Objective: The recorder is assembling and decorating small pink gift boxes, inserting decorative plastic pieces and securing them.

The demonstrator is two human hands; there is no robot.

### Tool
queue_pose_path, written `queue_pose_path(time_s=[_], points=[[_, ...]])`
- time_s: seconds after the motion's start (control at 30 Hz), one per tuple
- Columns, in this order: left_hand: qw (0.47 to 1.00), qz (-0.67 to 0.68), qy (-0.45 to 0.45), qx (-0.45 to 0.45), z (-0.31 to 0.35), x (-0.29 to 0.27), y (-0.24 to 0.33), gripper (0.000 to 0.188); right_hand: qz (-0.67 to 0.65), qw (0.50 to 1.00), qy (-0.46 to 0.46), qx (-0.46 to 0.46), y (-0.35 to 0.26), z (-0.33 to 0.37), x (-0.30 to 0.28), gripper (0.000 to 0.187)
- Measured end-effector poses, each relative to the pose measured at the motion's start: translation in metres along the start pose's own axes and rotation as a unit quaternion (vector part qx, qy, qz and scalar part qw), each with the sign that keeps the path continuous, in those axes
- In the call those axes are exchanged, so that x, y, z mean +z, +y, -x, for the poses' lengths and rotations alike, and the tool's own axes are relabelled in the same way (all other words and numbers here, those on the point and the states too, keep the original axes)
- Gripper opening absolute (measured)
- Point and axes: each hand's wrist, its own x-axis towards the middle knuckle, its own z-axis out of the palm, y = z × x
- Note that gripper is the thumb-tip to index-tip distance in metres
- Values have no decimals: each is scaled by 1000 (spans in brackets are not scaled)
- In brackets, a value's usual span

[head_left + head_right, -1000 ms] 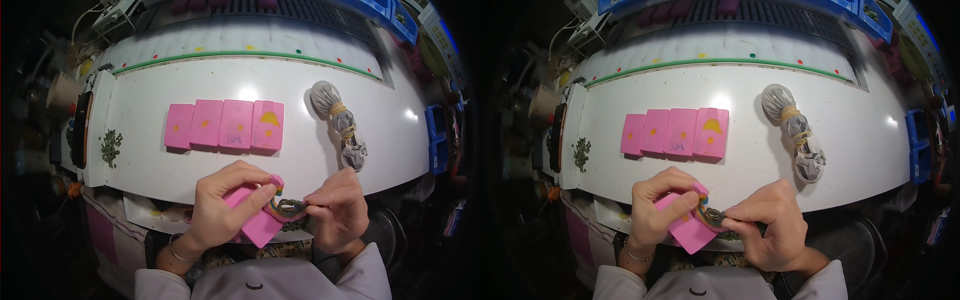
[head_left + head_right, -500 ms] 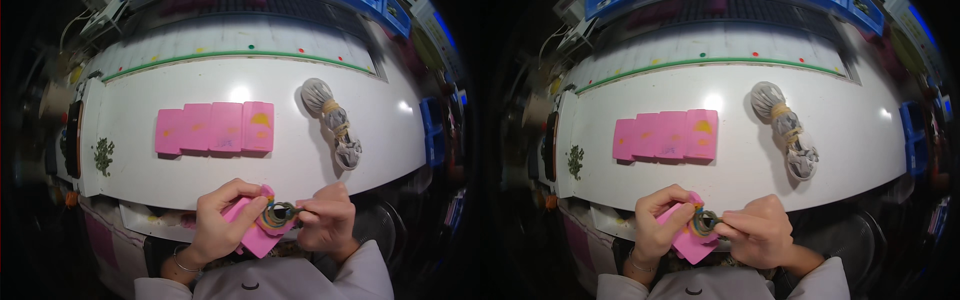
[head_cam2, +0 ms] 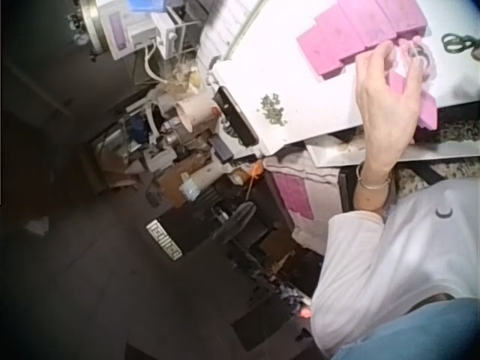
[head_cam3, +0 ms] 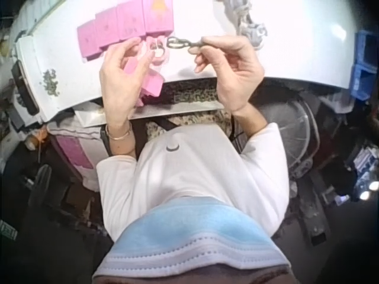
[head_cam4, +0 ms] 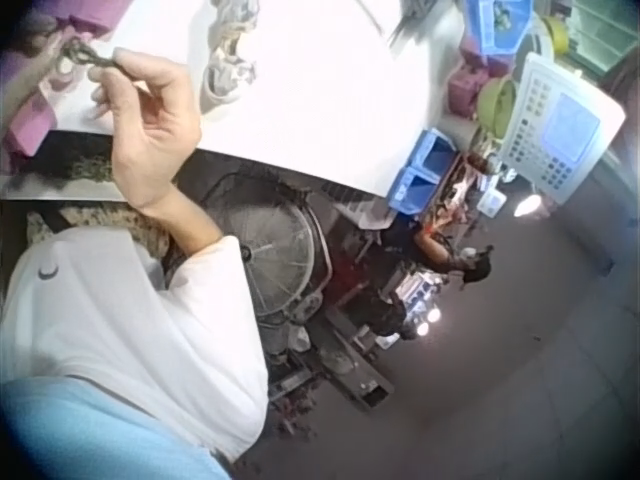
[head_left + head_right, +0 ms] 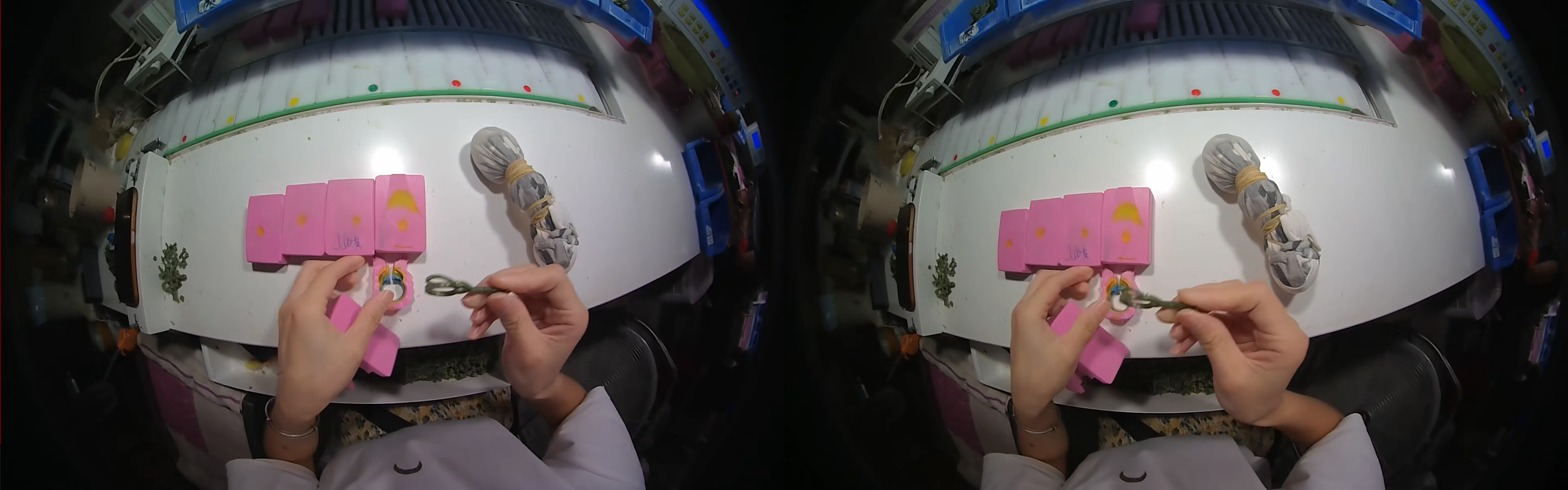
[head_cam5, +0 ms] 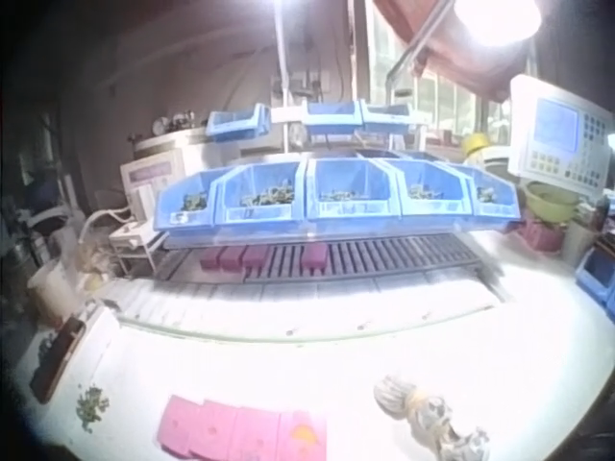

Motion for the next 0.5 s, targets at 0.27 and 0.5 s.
queue_pose_path(time_s=[0.27, 0.5], points=[[948, 295, -88, 84, 20, 6, 16, 22, -29, 999, -37, 2, 0, 9, 13, 17], [927, 358, -74, 82, 25, 12, 9, 16, 272, 940, -103, -178, -6, 8, 8, 22]])
